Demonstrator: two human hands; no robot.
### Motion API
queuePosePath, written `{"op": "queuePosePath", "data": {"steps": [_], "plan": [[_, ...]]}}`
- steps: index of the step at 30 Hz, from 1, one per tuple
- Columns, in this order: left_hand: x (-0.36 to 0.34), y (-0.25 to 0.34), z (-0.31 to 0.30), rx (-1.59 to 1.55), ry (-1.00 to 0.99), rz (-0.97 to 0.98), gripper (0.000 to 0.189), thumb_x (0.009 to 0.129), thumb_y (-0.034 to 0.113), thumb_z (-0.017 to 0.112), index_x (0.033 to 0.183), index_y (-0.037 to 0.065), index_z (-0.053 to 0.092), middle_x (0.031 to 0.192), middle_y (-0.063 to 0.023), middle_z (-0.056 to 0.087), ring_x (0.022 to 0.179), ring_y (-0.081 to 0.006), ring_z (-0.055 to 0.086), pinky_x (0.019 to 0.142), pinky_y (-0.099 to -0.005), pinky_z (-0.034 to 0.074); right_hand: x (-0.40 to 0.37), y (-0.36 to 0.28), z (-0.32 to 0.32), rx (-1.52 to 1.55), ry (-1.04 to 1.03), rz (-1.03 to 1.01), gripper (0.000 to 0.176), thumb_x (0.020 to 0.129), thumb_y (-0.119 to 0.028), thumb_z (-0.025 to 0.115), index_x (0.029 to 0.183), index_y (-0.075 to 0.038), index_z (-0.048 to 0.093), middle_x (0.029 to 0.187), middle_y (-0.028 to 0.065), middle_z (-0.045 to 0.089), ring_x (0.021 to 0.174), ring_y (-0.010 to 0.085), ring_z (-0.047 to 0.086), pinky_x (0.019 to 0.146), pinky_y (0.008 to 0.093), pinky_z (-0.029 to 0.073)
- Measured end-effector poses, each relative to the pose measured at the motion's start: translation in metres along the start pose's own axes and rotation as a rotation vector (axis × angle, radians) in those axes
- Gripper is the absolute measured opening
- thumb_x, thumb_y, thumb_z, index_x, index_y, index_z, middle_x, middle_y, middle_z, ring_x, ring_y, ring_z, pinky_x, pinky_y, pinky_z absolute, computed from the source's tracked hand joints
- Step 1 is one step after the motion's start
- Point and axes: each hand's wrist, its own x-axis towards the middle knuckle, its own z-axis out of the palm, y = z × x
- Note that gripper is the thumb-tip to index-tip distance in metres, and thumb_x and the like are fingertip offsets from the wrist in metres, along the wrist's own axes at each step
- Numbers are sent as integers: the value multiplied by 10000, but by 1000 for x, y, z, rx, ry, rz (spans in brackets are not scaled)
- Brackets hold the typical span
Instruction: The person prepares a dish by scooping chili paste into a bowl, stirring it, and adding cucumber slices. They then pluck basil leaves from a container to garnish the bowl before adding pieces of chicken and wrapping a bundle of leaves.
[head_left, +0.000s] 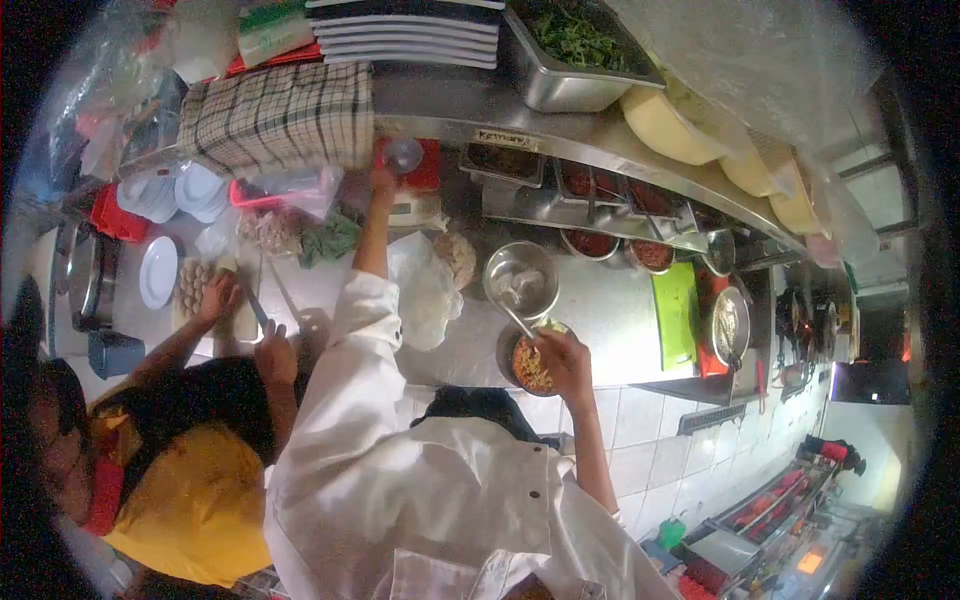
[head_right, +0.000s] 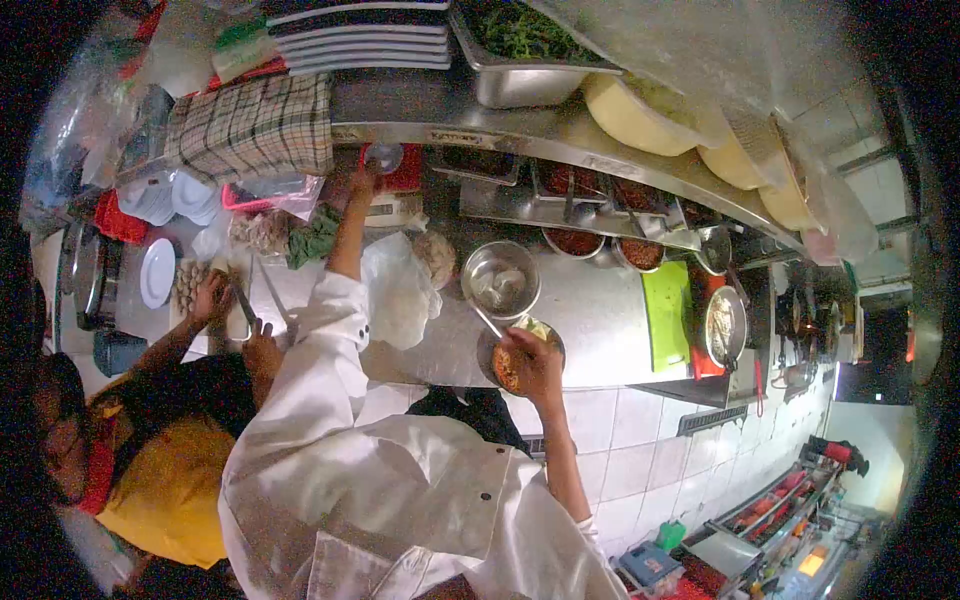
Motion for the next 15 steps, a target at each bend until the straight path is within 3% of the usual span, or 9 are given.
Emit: {"op": "queuePosePath", "data": {"steps": [3, 5, 6, 7, 9, 10, 12, 14, 15], "plan": [[-29, 46, -50, 45, 149, -232, 349, 958, 315, 461, 1188, 70, 556, 1161, -202, 582, 1064, -313, 548, 868, -491, 448, 33, -27, 3, -51, 100, -142, 234, 897, -176, 689, 1044, 6, 694, 924, 107, 723, 824, 137, 662, 735, 294, 514], [-58, 65, -79, 37, 194, -394, 362, 961, 309, 457, 1225, 77, 544, 1272, -225, 538, 1189, -323, 497, 960, -481, 410, 60, -75, 2, -135, 112, -142, 290, 911, -232, 666, 1097, -10, 680, 968, 144, 727, 880, 217, 702, 763, 338, 528], [-75, -6, 2, -802, 332, -388, 456, 921, 357, 514, 1299, 104, 505, 1243, -200, 559, 1241, -361, 444, 997, -526, 379, 85, -77, 6, -309, 227, -291, 323, 917, -260, 649, 1129, -17, 668, 961, 158, 723, 886, 262, 701, 766, 366, 533], [-84, 6, -30, -562, 272, -599, 499, 892, 373, 548, 1311, 106, 494, 1255, -193, 542, 1237, -373, 435, 992, -540, 377, 112, -80, 11, -485, 348, -441, 358, 922, -289, 632, 1162, -24, 656, 954, 171, 719, 892, 306, 700, 768, 395, 537], [-104, 33, -103, -87, -5, -981, 596, 835, 404, 618, 1333, 112, 474, 1281, -179, 509, 1229, -396, 417, 983, -569, 373, 158, -101, 17, -644, 379, -384, 413, 921, -330, 608, 1206, -32, 635, 966, 198, 705, 887, 368, 679, 763, 449, 535], [-117, 37, -121, -82, -5, -984, 596, 835, 404, 618, 1333, 112, 474, 1281, -179, 509, 1229, -396, 417, 983, -569, 373, 181, -103, 20, -709, 407, -419, 413, 916, -349, 606, 1175, -30, 648, 963, 202, 703, 880, 367, 680, 772, 463, 534], [-135, 42, -149, 306, 9, -896, 703, 737, 424, 697, 1324, 112, 468, 1325, -194, 431, 1186, -454, 411, 912, -603, 392, 224, -107, 27, -770, 430, -457, 415, 911, -368, 603, 1144, -29, 662, 959, 205, 700, 874, 367, 681, 780, 478, 534], [-150, 31, -153, 197, -59, -854, 673, 737, 389, 701, 1309, 108, 486, 1361, -205, 389, 1184, -475, 403, 893, -607, 398, 258, -108, 39, -883, 308, -275, 520, 920, -381, 584, 1297, -23, 557, 1123, 254, 654, 1089, 422, 600, 923, 512, 472], [-161, 20, -149, 78, -122, -806, 643, 736, 355, 705, 1294, 104, 504, 1396, -217, 346, 1182, -496, 395, 874, -612, 404, 273, -103, 45, -875, 300, -273, 520, 920, -381, 584, 1297, -23, 557, 1123, 254, 654, 1089, 422, 600, 923, 512, 472]]}}
